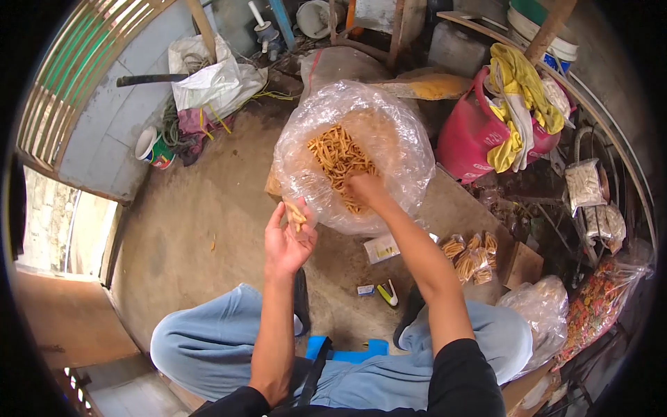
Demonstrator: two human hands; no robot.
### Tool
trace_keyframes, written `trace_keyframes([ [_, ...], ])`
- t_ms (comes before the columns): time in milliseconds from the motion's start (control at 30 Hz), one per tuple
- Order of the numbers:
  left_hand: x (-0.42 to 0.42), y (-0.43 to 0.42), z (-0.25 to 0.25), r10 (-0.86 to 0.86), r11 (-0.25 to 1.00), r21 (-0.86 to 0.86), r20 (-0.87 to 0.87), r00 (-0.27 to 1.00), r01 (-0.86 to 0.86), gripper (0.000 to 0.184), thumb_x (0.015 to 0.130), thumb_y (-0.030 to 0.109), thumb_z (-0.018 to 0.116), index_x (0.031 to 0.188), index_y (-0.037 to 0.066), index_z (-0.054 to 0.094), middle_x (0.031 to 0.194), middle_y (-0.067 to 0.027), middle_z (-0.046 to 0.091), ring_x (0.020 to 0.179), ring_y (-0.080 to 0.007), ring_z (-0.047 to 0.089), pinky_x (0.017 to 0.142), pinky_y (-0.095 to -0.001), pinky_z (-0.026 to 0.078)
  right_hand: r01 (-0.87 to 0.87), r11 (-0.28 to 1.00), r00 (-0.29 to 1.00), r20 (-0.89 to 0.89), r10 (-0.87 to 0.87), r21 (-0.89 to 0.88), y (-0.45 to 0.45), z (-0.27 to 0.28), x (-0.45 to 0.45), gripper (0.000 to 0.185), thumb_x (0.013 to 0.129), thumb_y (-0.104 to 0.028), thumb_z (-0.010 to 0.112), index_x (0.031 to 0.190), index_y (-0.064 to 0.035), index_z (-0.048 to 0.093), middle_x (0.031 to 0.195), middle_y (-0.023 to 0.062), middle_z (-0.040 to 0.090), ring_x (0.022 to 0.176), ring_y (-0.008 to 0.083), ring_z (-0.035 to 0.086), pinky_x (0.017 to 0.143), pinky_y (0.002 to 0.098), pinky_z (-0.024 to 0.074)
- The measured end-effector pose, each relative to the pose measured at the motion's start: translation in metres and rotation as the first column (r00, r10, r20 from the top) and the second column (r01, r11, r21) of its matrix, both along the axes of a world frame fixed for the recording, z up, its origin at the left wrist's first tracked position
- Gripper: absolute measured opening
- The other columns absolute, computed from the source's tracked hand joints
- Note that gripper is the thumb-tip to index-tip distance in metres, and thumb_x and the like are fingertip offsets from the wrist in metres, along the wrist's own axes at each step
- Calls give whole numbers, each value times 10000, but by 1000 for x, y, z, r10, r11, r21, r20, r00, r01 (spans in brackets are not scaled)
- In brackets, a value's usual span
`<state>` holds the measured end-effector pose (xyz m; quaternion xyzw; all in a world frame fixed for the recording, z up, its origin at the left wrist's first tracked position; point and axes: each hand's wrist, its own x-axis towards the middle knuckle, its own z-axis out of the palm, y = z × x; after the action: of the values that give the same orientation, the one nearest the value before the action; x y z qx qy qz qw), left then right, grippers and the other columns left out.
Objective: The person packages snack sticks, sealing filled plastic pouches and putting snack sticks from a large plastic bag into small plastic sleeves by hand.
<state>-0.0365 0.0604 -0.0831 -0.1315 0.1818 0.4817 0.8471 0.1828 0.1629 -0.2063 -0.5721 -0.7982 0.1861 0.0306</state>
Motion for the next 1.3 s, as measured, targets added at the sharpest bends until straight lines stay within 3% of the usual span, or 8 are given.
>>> trace_keyframes([
  [67, -4, -1, -6, 2, 1000, 16, 8, 1000, -3, 329, 952, 370, 463, 1121, 114, 581, 1063, -1, 652, 933, -191, 627, 663, -327, 528, 151, 987, 902, -400, -162, -58, 6, 7, 12, 242, 780, -12, 587, 984, -86, 693, 971, 102, 666, 863, 278, 649, 736, 362, 505],
  [233, -6, 0, -11, 4, 999, 34, 47, 999, -5, 386, 951, 378, 456, 1166, 81, 575, 1044, -3, 650, 956, -200, 617, 702, -326, 517, 319, 948, 797, -538, -274, -10, 27, 20, 29, 287, 797, -9, 580, 1056, -83, 681, 888, 160, 679, 804, 300, 649, 762, 368, 498],
  [433, -5, -1, -9, 16, 999, 45, 26, 1000, -17, 397, 951, 381, 452, 1178, 78, 572, 1087, -5, 650, 966, -190, 618, 701, -323, 518, 301, 952, 909, -318, -269, 54, 19, 39, 18, 158, 802, -32, 534, 906, -1, 648, 890, 220, 656, 881, 385, 627, 775, 436, 496],
  [500, -5, 0, -9, 9, 999, 47, 43, 999, -12, 399, 953, 382, 444, 1179, 78, 572, 1080, -1, 653, 960, -187, 622, 696, -328, 525, 143, 956, 989, -82, -126, 256, 19, 20, 18, 155, 791, -68, 539, 877, -31, 663, 889, 204, 654, 865, 358, 635, 775, 428, 510],
  [700, -3, 1, -9, 5, 998, 56, 31, 1000, -7, 399, 958, 380, 432, 1175, 78, 577, 1087, -8, 654, 957, -196, 629, 718, -349, 547, 155, 956, 972, 132, -192, 248, 16, 5, 10, 155, 783, -81, 506, 805, -40, 654, 888, 134, 651, 913, 326, 617, 812, 433, 496],
  [1033, -5, -4, 2, 7, 996, 83, 49, 999, -11, 395, 960, 375, 443, 1177, 72, 575, 1101, -15, 651, 967, -188, 628, 716, -344, 551, 14, 918, 982, 169, -88, 396, 8, -3, 23, 131, 717, -54, 552, 791, -68, 659, 875, 124, 662, 956, 295, 592, 841, 413, 483],
  [1233, -5, -7, 10, 0, 992, 123, 67, 998, -8, 381, 968, 361, 440, 1174, 69, 572, 1131, -22, 643, 1002, -203, 624, 735, -361, 558, 294, 931, 921, -324, -215, 218, -4, 29, 19, 198, 831, -84, 538, 937, -69, 704, 850, 158, 668, 800, 289, 638, 718, 406, 505],
  [1300, -2, -7, 18, 25, 990, 140, 65, 998, -34, 374, 975, 354, 428, 1153, 60, 575, 1169, -43, 630, 1033, -220, 614, 760, -366, 562, 370, 917, 716, -585, -382, -146, -11, 57, 18, 184, 889, -118, 561, 993, -46, 694, 830, 110, 680, 728, 187, 628, 652, 322, 497],
])
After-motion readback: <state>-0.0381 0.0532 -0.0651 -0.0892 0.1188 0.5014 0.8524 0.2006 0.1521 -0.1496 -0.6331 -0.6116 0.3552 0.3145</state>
